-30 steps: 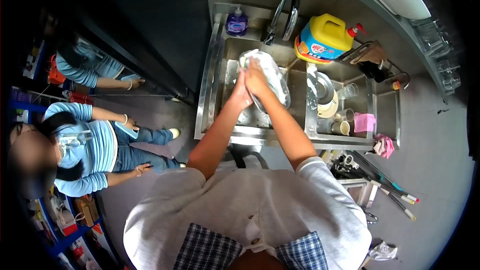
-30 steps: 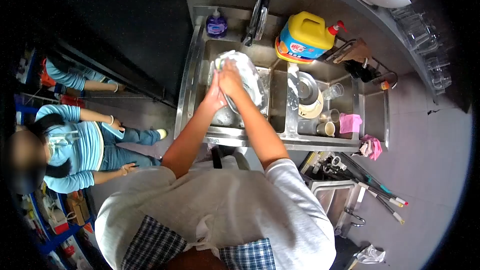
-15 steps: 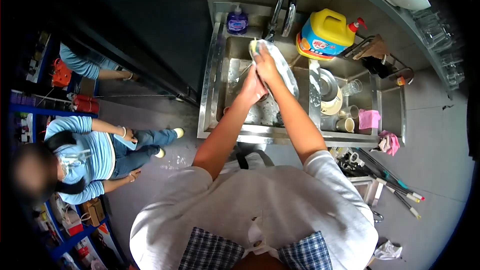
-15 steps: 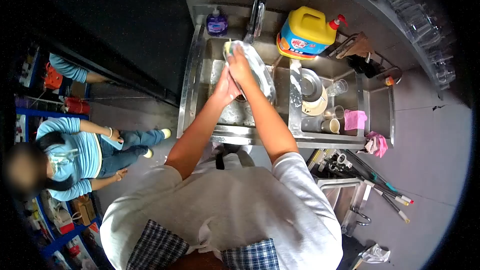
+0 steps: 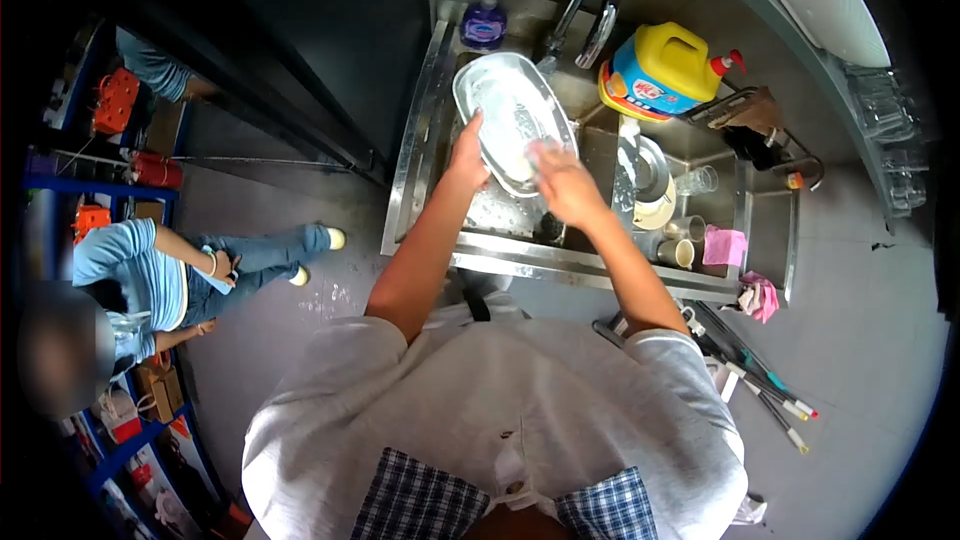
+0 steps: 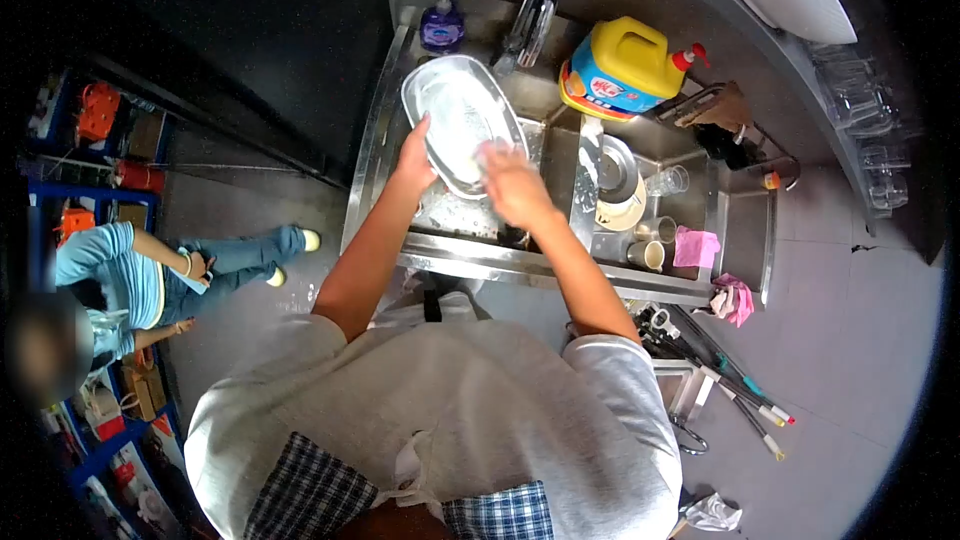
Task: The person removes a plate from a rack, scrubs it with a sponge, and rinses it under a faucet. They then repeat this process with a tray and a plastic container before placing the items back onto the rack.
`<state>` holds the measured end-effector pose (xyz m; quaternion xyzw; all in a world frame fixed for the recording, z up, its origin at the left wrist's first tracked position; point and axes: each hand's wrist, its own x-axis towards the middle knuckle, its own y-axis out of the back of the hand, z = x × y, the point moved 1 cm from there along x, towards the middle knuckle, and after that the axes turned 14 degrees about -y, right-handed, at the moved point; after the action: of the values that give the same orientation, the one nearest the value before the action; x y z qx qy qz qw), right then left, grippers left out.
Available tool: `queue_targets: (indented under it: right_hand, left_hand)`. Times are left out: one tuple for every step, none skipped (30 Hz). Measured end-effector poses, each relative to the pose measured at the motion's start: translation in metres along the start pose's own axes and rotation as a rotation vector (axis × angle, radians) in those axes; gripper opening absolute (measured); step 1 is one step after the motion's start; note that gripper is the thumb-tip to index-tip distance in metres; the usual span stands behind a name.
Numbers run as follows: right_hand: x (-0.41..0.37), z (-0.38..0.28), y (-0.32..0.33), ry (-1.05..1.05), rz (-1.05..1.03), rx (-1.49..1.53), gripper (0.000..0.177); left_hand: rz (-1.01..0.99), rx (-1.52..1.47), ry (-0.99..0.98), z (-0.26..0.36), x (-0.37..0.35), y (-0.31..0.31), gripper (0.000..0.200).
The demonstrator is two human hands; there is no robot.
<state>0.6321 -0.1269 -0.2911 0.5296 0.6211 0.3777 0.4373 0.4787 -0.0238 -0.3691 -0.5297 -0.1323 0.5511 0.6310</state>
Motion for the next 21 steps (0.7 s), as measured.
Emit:
queue_targets:
  right_hand:
    - [0.011,0.003,-0.001,-0.051,0.102,-0.026,0.046]
    - [0.020,0.005,-0.003,-0.101,0.209,-0.056,0.046]
    - [0.025,0.000,-0.012,-0.112,0.249,0.053,0.045]
    - [0.028,-0.008,-0.023,-0.070,0.216,0.177,0.045]
    - [0.022,-0.019,-0.023,0.028,0.177,0.155,0.045]
    - [0.011,-0.032,-0.020,0.127,0.136,0.136,0.045]
    - [0.002,-0.033,-0.012,0.128,0.101,0.028,0.047]
    - [-0.003,-0.023,-0.009,0.089,0.107,-0.012,0.049]
    - [-0.001,-0.009,-0.003,0.024,0.166,-0.072,0.050]
    - [0.004,0.002,0.002,-0.044,0.220,-0.137,0.050]
    - [0.012,0.001,0.013,-0.057,0.259,-0.157,0.051]
    - [0.010,-0.005,0.017,-0.055,0.240,-0.163,0.052]
    - [0.012,-0.015,0.018,-0.049,0.222,-0.170,0.053]
    - [0.017,-0.023,0.018,-0.036,0.206,-0.171,0.054]
    - [0.013,-0.018,0.018,0.040,0.180,-0.209,0.055]
    - [0.008,-0.004,0.022,0.039,0.174,-0.174,0.055]
    - [0.001,0.005,0.031,0.026,0.217,-0.247,0.055]
    - [0.004,0.007,0.044,0.025,0.279,-0.331,0.056]
    - [0.020,0.004,0.051,0.053,0.303,-0.320,0.055]
    - [0.035,0.002,0.057,0.069,0.327,-0.309,0.055]
    - [0.044,0.000,0.062,0.083,0.350,-0.295,0.055]
  left_hand:
    - [-0.045,-0.018,-0.013,-0.006,0.005,0.006,0.056]
    - [-0.049,0.000,-0.024,-0.011,0.008,0.008,0.057]
    - [-0.059,0.016,-0.041,-0.015,0.013,0.004,0.058]
    - [-0.065,0.031,-0.060,-0.018,0.015,0.001,0.060]
    - [0.040,0.003,-0.038,-0.014,0.014,-0.009,0.058]
    - [-0.004,-0.029,-0.024,-0.012,0.018,-0.006,0.058]
    - [-0.045,-0.057,-0.007,-0.009,0.019,0.001,0.057]
    - [-0.083,-0.080,0.015,-0.007,0.018,0.009,0.057]
    - [-0.092,-0.058,0.020,-0.004,0.013,0.012,0.057]
    - [-0.100,-0.043,0.027,-0.007,0.007,0.013,0.056]
    - [-0.112,-0.028,0.036,-0.010,0.000,0.007,0.056]
    - [-0.133,-0.018,0.041,-0.011,-0.003,-0.001,0.056]
    - [-0.129,-0.004,0.050,-0.010,-0.009,-0.006,0.055]
    - [-0.147,0.024,0.014,-0.001,-0.010,-0.015,0.055]
    - [-0.152,0.056,-0.017,0.007,-0.016,-0.019,0.055]
    - [-0.139,0.088,-0.035,0.012,-0.030,-0.016,0.054]
    - [-0.091,0.158,-0.023,0.023,-0.046,-0.031,0.052]
    - [-0.073,0.175,-0.035,0.018,-0.051,-0.029,0.052]
    - [-0.068,0.200,-0.047,0.015,-0.054,-0.032,0.052]
    - [-0.066,0.228,-0.049,0.010,-0.059,-0.035,0.052]
    - [-0.068,0.261,-0.056,0.004,-0.065,-0.037,0.050]
